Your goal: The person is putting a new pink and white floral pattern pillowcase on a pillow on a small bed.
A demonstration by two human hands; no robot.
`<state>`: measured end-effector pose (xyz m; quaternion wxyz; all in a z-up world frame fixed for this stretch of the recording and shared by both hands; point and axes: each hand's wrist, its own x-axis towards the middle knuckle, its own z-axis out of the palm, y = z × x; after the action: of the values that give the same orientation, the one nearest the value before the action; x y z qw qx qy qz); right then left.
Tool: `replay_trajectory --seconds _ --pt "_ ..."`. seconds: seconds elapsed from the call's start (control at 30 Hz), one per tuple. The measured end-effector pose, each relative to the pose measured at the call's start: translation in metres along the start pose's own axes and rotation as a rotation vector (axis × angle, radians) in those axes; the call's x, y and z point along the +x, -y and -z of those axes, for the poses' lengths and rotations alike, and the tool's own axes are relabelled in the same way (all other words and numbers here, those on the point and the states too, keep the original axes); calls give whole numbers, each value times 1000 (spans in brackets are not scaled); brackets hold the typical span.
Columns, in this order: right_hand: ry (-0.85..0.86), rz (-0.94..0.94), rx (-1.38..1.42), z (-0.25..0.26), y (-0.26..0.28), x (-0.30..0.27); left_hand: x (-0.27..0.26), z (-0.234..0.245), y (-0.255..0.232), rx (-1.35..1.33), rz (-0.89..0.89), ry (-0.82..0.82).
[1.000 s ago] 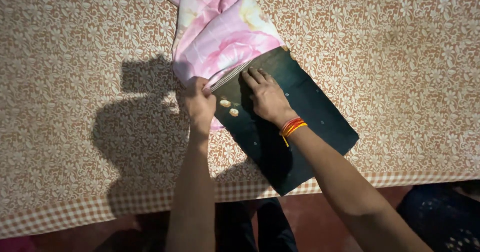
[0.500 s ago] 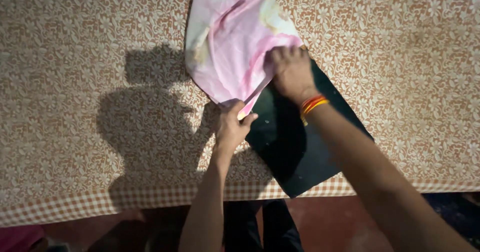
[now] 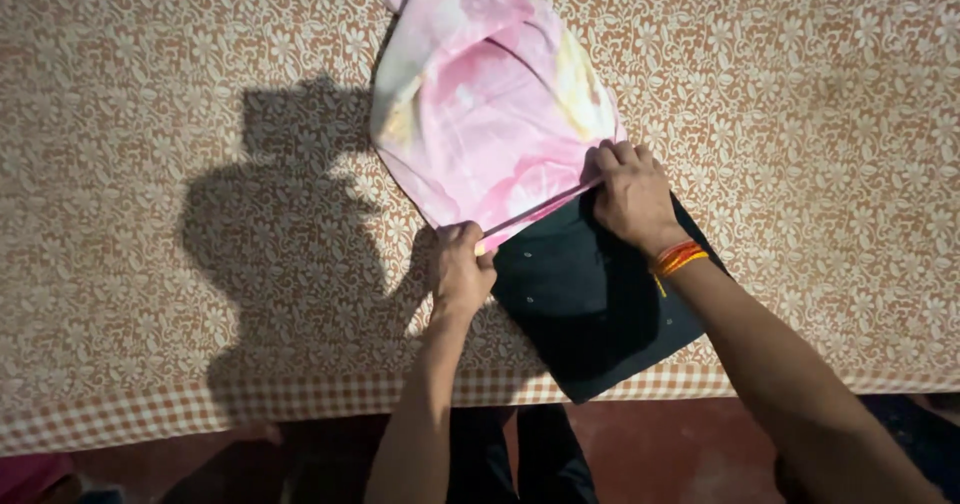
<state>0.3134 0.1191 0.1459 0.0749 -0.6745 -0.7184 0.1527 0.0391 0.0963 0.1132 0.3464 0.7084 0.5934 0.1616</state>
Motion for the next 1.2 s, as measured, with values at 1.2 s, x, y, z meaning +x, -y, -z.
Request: replay_trajectory --seconds 1.2 --pt "-80 -10 219 -28 -4 127 111 18 146 -236 316 -841"
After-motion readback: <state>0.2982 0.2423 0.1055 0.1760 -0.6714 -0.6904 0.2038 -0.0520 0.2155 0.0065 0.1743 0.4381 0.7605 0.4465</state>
